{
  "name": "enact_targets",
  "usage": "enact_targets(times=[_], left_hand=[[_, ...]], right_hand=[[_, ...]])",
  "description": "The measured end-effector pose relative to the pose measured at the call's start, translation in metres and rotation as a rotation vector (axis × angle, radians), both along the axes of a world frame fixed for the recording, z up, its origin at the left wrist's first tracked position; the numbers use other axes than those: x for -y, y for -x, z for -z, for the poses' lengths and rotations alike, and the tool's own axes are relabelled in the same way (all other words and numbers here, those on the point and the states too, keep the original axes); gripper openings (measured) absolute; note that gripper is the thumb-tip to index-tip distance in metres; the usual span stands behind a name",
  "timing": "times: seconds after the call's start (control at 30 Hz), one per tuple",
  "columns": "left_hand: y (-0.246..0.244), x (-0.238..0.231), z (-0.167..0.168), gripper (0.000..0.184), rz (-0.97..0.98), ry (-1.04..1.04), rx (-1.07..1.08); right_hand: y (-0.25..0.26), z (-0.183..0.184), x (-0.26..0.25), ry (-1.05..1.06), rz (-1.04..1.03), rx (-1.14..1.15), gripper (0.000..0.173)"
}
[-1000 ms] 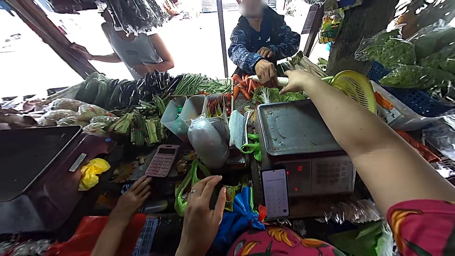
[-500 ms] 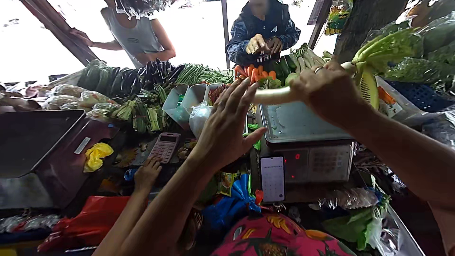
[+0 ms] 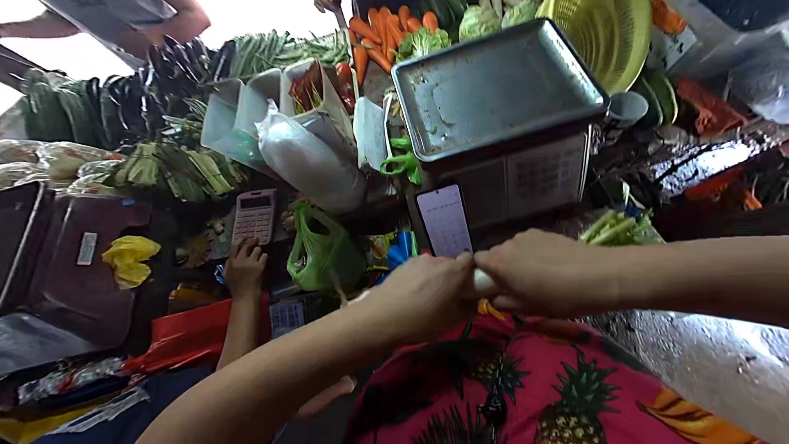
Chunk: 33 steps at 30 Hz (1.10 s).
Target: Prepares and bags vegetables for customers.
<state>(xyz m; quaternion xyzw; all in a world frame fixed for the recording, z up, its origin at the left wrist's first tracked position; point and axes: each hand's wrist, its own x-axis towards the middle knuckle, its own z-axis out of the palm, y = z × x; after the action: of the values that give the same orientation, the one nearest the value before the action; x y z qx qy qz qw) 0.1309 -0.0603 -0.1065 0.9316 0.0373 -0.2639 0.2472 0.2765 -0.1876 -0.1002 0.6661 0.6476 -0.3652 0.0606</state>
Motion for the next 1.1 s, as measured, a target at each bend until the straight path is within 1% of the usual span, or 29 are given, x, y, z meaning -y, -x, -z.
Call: enact_targets(times=[0.07, 0.13, 0.2, 0.3, 0.4, 0.47, 0.5, 0.57, 0.6, 0.63, 0.67, 0.73, 0.77, 0.8, 0.83, 0.87, 0.9, 0.93, 0.97, 1.03, 1.1], left_hand=[[0.004, 0.023, 0.017, 0.037, -0.018, 0.085, -0.178], [0.006, 0.042, 0.024, 0.037, -0.036, 0.063, -0.281], [0.002, 0.050, 0.024, 0.034, -0.036, 0.008, -0.338], [0.002, 0.052, 0.029, 0.034, -0.026, 0.012, -0.296], [0.004, 0.051, 0.041, 0.038, 0.003, 0.083, -0.288], [0.009, 0.048, 0.055, 0.038, -0.023, 0.165, -0.215], [0.015, 0.045, 0.065, 0.038, -0.096, 0.244, -0.094], [0.027, 0.043, 0.092, 0.036, -0.258, 0.445, 0.241], [0.028, 0.042, 0.097, 0.036, -0.304, 0.517, 0.321], [0.026, 0.039, 0.099, 0.038, -0.321, 0.564, 0.347], [0.023, 0.037, 0.097, 0.037, -0.320, 0.581, 0.344], [0.018, 0.029, 0.087, 0.035, -0.277, 0.593, 0.240], [0.013, 0.022, 0.079, 0.036, -0.259, 0.624, 0.172], [0.009, 0.014, 0.071, 0.035, -0.262, 0.700, 0.152], [0.006, 0.005, 0.063, 0.028, -0.284, 0.828, 0.178], [0.003, -0.002, 0.055, 0.017, -0.322, 1.023, 0.231], [0.000, -0.011, 0.044, 0.010, -0.326, 1.218, 0.279], [-0.004, -0.021, 0.030, 0.007, -0.305, 1.342, 0.343], [-0.009, -0.030, 0.014, 0.007, -0.286, 1.386, 0.427], [-0.024, -0.048, -0.020, 0.025, -0.324, 1.323, 0.577], [-0.048, -0.066, -0.050, 0.032, -0.386, 1.206, 0.711]], right_hand=[[0.013, 0.023, 0.014, 0.076, 0.005, -0.132, 0.033], [0.017, 0.044, 0.019, 0.138, 0.064, -0.266, 0.029], [0.017, 0.056, 0.022, 0.170, 0.111, -0.286, 0.029], [0.017, 0.063, 0.033, 0.151, 0.139, -0.256, 0.031], [0.020, 0.075, 0.046, 0.136, 0.184, -0.322, 0.035], [0.019, 0.087, 0.053, 0.082, 0.262, -0.432, 0.033], [0.020, 0.096, 0.059, -0.019, 0.355, -0.524, 0.030], [0.022, 0.113, 0.066, -0.258, 0.542, -0.684, 0.025], [0.023, 0.119, 0.067, -0.370, 0.581, -0.718, 0.024], [0.021, 0.120, 0.067, -0.428, 0.584, -0.739, 0.023], [0.016, 0.117, 0.066, -0.433, 0.562, -0.738, 0.022], [0.006, 0.108, 0.061, -0.383, 0.496, -0.716, 0.018], [0.000, 0.101, 0.058, -0.349, 0.472, -0.725, 0.015], [-0.008, 0.094, 0.055, -0.339, 0.450, -0.772, 0.012], [-0.018, 0.086, 0.053, -0.365, 0.424, -0.877, 0.008], [-0.029, 0.079, 0.053, -0.422, 0.382, -1.043, 0.004], [-0.040, 0.072, 0.051, -0.493, 0.328, -1.221, 0.003], [-0.051, 0.063, 0.050, -0.568, 0.288, -1.341, 0.004], [-0.063, 0.052, 0.049, -0.656, 0.264, -1.367, 0.005], [-0.084, 0.028, 0.049, -0.860, 0.334, -1.194, 0.012], [-0.105, 0.005, 0.048, -0.962, 0.444, -1.043, 0.024]])
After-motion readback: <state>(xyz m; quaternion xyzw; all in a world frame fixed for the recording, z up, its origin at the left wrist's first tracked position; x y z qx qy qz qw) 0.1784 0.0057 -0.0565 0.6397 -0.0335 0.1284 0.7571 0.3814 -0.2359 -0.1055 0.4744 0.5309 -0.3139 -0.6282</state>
